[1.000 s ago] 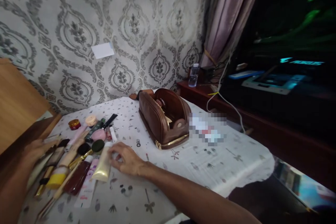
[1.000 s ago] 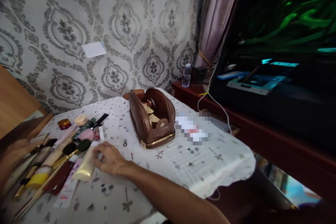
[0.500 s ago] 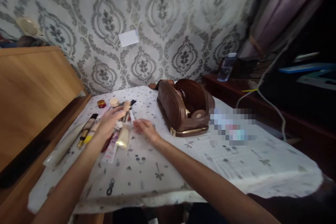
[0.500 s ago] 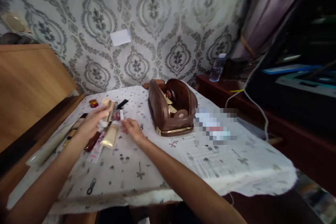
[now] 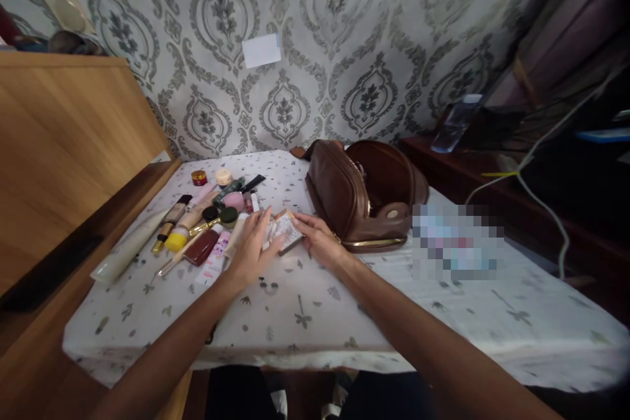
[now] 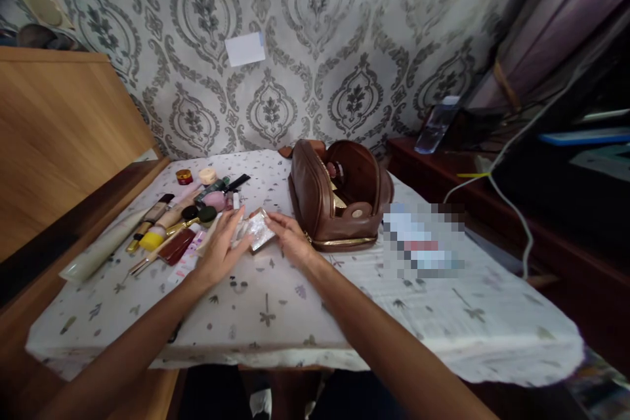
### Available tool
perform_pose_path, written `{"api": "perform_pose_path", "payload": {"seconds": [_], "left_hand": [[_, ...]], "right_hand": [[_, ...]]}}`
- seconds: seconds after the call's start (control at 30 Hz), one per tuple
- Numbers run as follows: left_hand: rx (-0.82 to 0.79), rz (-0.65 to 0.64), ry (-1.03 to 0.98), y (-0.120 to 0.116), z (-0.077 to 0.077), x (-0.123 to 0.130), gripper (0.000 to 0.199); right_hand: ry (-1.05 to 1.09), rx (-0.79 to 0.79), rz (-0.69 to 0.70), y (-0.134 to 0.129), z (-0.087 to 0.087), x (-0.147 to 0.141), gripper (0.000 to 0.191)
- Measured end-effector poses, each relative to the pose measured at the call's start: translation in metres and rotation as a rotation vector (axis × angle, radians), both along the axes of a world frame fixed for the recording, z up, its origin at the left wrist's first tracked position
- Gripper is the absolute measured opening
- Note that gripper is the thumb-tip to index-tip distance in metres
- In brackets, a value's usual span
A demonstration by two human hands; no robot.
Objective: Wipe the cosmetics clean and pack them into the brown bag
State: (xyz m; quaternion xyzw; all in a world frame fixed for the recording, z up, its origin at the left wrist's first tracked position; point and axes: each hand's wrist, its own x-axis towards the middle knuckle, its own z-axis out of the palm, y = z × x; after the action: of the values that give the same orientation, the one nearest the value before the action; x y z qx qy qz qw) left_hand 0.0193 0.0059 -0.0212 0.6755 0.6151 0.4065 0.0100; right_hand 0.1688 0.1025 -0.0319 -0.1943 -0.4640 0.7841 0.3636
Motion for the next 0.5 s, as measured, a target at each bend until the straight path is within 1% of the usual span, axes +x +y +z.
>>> {"api": "perform_pose_path", "payload": {"seconds": [0.07,0.17,0.27,0.4,0.5], "left_hand": [[0.04,0.008,-0.016,0.0,-0.002,-0.006,0.045],[0.045,0.025,-0.014,0.001,-0.004,-0.011,0.048],[0.03,0.065,-0.023,0.001,-0.004,-0.012,0.043],[0.058,0.111,0.014,0.001,-0.001,-0.012,0.026],[0.062,0.11,0.068,0.004,0.001,-0.01,0.024]], "right_hand": [[-0.02,-0.045,-0.012,0.002,-0.003,-0.001,0.034],[-0.031,-0.107,-0.042,0.004,-0.007,-0.002,0.032],[-0.015,-0.156,-0.041,0.003,-0.007,0.0,0.03],[0.031,-0.23,0.071,0.001,0.0,0.003,0.03],[0.059,-0.272,0.144,-0.002,0.006,0.003,0.032]]}}
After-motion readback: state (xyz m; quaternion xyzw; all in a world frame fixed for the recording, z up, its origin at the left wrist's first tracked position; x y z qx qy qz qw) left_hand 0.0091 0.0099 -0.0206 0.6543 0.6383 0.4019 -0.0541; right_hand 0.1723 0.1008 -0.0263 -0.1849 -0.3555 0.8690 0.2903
